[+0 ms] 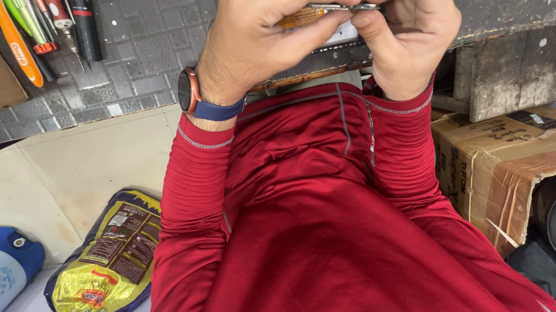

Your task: The person disassembles a smartphone, removes the battery and internal components, and transfers parts to another phone chassis. They handle the battery, motherboard, and connectors while working on a cluttered table.

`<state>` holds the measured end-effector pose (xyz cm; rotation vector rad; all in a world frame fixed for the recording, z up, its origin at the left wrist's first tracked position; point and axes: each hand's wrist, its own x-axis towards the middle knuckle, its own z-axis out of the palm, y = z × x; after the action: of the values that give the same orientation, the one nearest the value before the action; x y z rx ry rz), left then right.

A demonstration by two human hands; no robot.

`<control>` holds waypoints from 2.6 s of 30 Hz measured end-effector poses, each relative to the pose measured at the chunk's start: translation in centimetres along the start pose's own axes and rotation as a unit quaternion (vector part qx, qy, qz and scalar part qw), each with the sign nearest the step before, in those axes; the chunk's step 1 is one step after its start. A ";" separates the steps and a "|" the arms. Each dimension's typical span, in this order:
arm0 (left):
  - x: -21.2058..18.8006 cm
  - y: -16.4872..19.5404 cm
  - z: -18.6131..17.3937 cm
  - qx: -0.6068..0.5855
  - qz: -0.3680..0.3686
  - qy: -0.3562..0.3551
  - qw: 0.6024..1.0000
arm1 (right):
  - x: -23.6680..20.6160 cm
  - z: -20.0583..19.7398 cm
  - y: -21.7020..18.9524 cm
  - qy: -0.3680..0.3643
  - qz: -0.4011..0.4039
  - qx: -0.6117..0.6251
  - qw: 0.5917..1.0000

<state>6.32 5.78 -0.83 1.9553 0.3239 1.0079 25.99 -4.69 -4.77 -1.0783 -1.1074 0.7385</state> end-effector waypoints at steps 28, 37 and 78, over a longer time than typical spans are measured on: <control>-0.2 0.0 0.0 -0.016 0.001 -0.006 1.000 | -1.2 1.3 0.8 0.063 -0.099 -0.083 0.990; -0.2 -0.1 0.1 -0.019 -0.001 -0.004 1.000 | -1.2 1.4 0.7 0.057 -0.095 -0.084 0.990; 0.0 -0.2 0.0 -0.010 0.016 0.001 1.000 | -1.2 1.2 1.0 0.050 -0.089 -0.063 0.993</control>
<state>6.35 5.88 -1.04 1.9473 0.2832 1.0314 24.51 -5.12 -6.01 -1.0950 -1.1586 0.4740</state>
